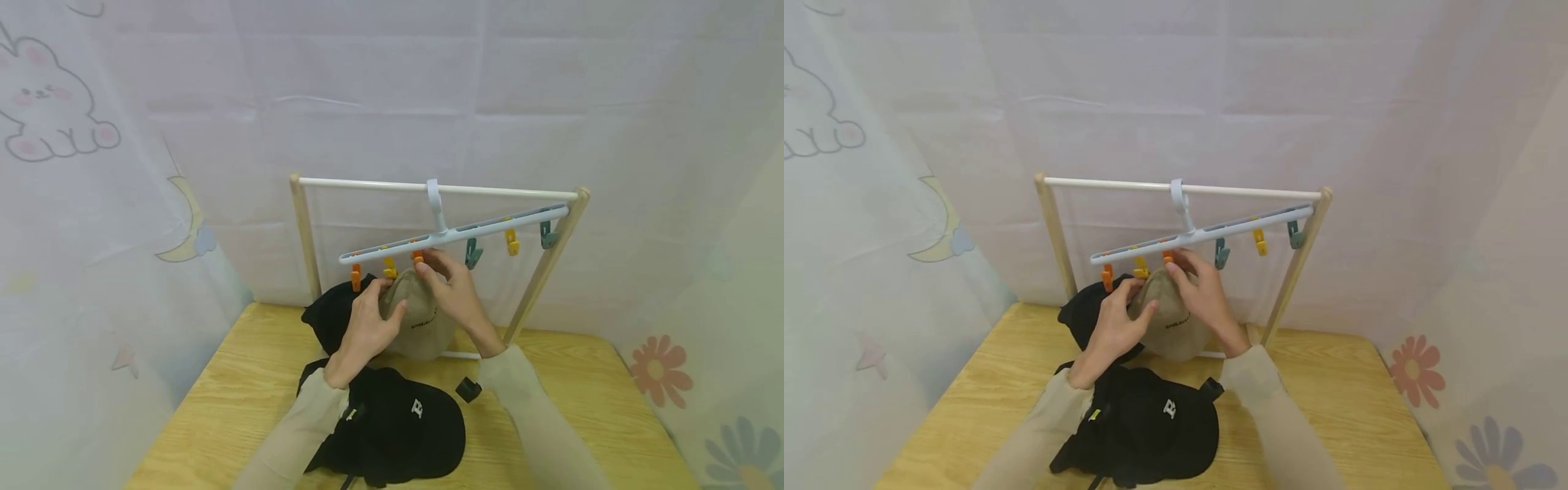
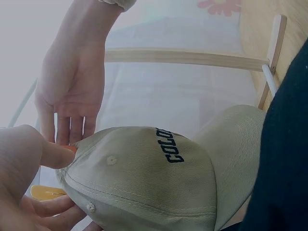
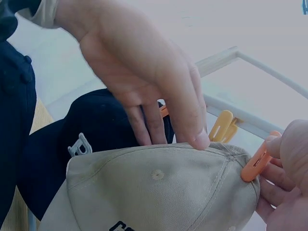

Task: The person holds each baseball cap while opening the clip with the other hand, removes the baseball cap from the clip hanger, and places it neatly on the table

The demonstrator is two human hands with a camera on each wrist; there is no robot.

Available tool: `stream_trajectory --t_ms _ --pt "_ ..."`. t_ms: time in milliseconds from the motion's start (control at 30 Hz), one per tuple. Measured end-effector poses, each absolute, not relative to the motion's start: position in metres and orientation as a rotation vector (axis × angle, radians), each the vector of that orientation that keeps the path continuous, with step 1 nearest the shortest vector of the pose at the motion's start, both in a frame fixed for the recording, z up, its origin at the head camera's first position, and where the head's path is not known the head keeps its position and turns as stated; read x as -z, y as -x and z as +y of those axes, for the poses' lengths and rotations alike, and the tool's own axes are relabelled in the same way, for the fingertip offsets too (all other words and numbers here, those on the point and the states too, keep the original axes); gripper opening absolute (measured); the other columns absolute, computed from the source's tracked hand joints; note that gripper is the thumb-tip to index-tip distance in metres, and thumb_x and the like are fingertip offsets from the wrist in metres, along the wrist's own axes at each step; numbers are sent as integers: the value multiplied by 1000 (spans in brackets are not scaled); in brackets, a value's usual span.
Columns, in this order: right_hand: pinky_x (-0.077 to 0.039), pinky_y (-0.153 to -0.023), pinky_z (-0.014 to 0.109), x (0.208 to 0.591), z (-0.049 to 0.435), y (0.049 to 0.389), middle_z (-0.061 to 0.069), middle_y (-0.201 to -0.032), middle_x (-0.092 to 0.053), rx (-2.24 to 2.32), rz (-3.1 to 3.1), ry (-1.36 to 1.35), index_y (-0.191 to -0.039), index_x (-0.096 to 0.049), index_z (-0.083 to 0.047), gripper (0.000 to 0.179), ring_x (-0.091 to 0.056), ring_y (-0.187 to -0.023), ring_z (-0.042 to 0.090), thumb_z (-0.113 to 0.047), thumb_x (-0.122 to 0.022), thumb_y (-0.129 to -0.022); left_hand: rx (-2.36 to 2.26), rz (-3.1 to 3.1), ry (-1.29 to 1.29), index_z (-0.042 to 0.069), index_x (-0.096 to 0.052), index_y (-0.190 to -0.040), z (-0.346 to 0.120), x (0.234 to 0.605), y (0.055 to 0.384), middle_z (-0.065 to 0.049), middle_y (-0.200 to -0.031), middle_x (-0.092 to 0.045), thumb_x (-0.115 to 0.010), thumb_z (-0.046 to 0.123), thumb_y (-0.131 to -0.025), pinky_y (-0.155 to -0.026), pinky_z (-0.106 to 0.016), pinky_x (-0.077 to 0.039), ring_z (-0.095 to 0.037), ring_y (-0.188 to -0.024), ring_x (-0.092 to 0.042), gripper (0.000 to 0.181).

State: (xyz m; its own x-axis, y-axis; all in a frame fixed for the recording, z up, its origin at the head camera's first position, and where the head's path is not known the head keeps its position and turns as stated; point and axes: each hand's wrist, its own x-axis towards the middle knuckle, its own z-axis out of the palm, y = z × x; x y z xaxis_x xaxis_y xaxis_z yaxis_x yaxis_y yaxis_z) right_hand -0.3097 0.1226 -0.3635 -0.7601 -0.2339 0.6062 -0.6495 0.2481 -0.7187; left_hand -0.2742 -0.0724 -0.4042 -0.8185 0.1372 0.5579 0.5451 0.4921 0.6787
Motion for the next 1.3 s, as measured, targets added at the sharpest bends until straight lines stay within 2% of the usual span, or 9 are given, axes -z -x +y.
stream_trajectory --t_ms 267,600,700,900,1033,1300 --pt "-44 -120 56 360 126 313 25 -135 -70 -1586 -2153 -890 -141 -61 8 34 -62 -135 40 -7 -59 -110 1323 -2311 602 1 -62 -138 -69 405 279 -16 -129 -71 -71 21 -103 -93 -47 -59 -31 -112 -70 42" --pt "-50 -113 53 356 123 311 23 -130 -73 -1612 -2182 -805 -138 -64 8 35 -66 -130 37 -10 -62 -109 1424 -2292 617 4 -68 -130 -67 406 283 -13 -114 -75 -66 15 -104 -81 -39 -58 -24 -95 -71 28" --pt "-54 -111 45 355 121 309 21 -130 -74 -1615 -2184 -768 -139 -65 6 35 -68 -128 36 -12 -63 -109 1467 -2263 610 5 -72 -125 -68 405 283 -12 -113 -76 -67 12 -104 -82 -37 -57 -24 -96 -72 23" --pt "-57 -97 20 355 120 307 24 -127 -75 -1650 -2147 -757 -139 -66 6 35 -71 -122 39 -9 -65 -107 1541 -2229 579 4 -75 -121 -68 403 282 -14 -115 -78 -70 8 -103 -88 -39 -59 -26 -103 -75 20" --pt "-57 -93 17 354 119 306 26 -125 -75 -1727 -2126 -710 -139 -67 5 35 -72 -121 39 -8 -66 -107 1570 -2224 565 3 -75 -120 -68 402 280 -14 -115 -78 -70 8 -103 -89 -41 -59 -27 -104 -75 19" --pt "-59 -92 20 354 117 307 27 -120 -76 -1832 -2088 -589 -134 -71 4 32 -76 -106 15 -10 -69 -105 1597 -2214 555 4 -76 -117 -66 401 276 -13 -111 -78 -71 7 -102 -87 -38 -59 -25 -100 -76 17"
